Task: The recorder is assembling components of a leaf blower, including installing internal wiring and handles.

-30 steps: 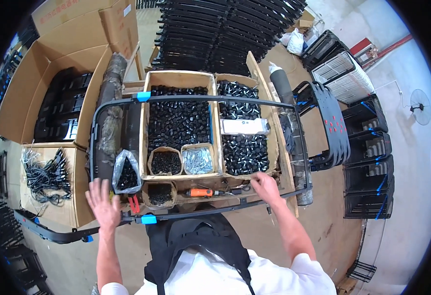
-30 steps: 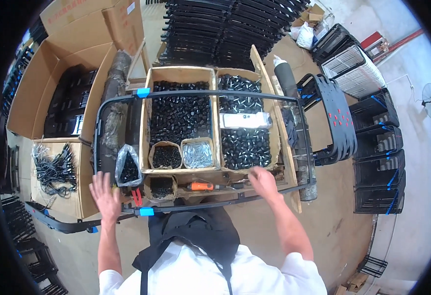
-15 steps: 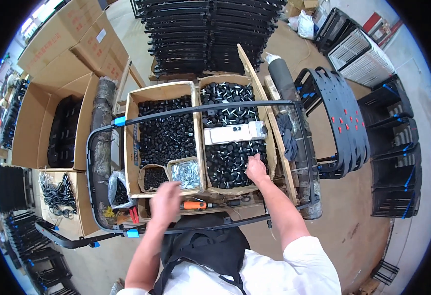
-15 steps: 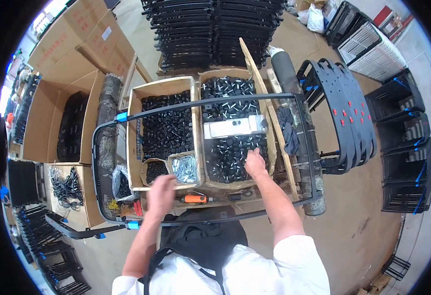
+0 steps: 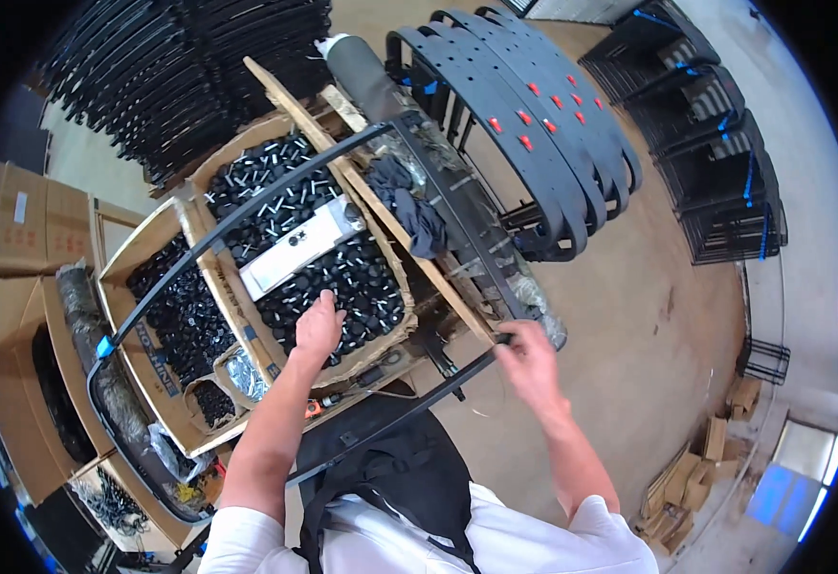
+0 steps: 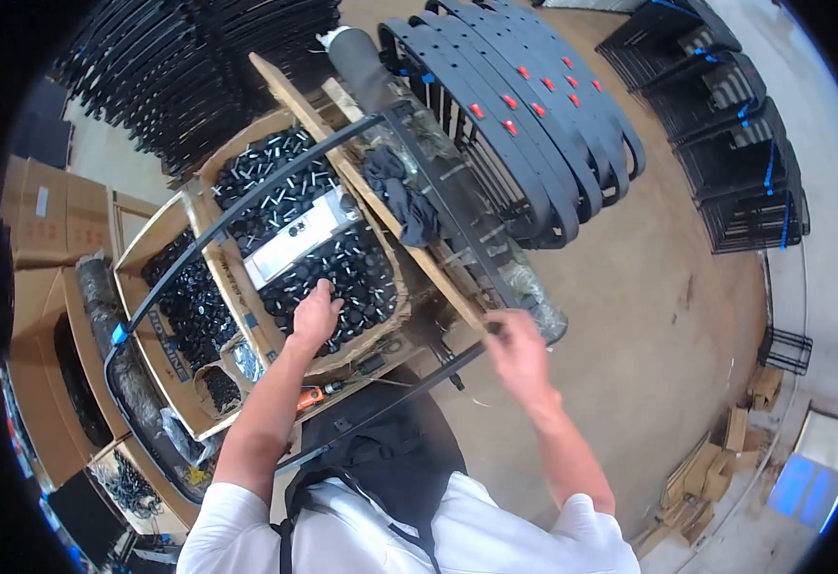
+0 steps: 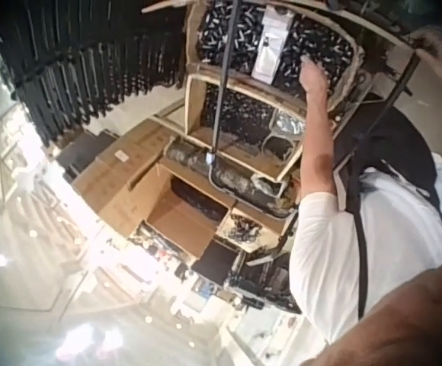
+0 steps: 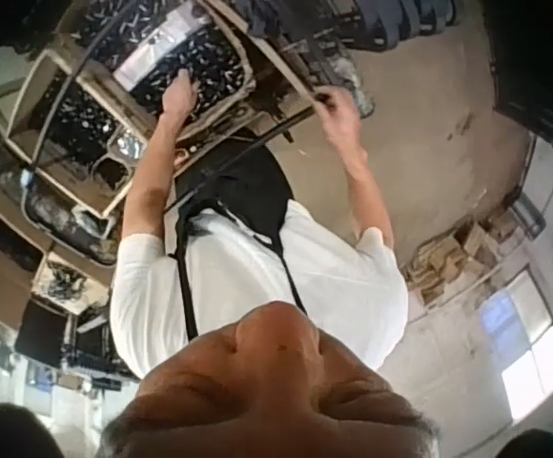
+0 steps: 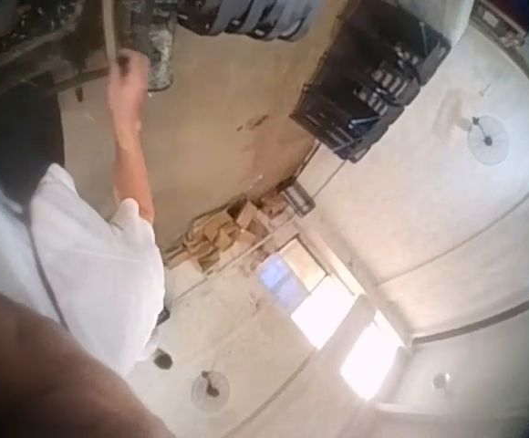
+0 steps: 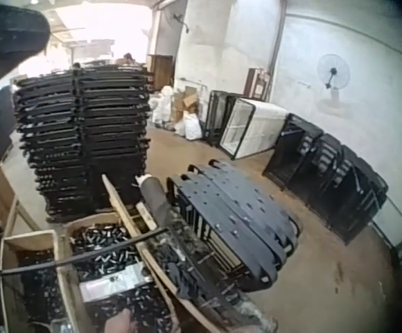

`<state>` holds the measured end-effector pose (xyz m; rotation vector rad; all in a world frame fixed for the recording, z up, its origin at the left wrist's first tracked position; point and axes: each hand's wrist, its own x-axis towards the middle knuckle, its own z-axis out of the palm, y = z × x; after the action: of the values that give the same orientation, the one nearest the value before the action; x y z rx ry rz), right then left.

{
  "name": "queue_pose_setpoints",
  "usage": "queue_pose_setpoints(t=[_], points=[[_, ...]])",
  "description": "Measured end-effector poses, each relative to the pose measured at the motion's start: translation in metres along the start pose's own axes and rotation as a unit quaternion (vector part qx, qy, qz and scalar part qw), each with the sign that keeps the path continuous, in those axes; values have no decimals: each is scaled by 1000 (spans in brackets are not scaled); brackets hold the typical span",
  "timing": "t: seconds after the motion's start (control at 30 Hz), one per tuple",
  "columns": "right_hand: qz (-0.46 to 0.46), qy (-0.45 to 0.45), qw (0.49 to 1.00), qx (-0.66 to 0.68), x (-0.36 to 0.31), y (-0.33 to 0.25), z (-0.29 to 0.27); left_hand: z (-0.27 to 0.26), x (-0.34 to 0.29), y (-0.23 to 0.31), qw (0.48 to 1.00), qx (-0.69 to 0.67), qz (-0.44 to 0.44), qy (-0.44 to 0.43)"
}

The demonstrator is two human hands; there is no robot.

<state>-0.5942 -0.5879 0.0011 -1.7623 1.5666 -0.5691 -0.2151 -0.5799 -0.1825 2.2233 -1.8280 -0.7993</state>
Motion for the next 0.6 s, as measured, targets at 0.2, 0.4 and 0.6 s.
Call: queue_pose_setpoints(t=[0.2,0.4,0.6], points=[[69,34,996,-46,-17,33,-36,-13,-3,3,997,-55,38,45],[14,-4,994,-113,-18,24,-29,-59,6,14,842,-505,-156,-114],[60,-42,963,-259,-8,7,-28,-94,36,47,858,-503,-61,-86]])
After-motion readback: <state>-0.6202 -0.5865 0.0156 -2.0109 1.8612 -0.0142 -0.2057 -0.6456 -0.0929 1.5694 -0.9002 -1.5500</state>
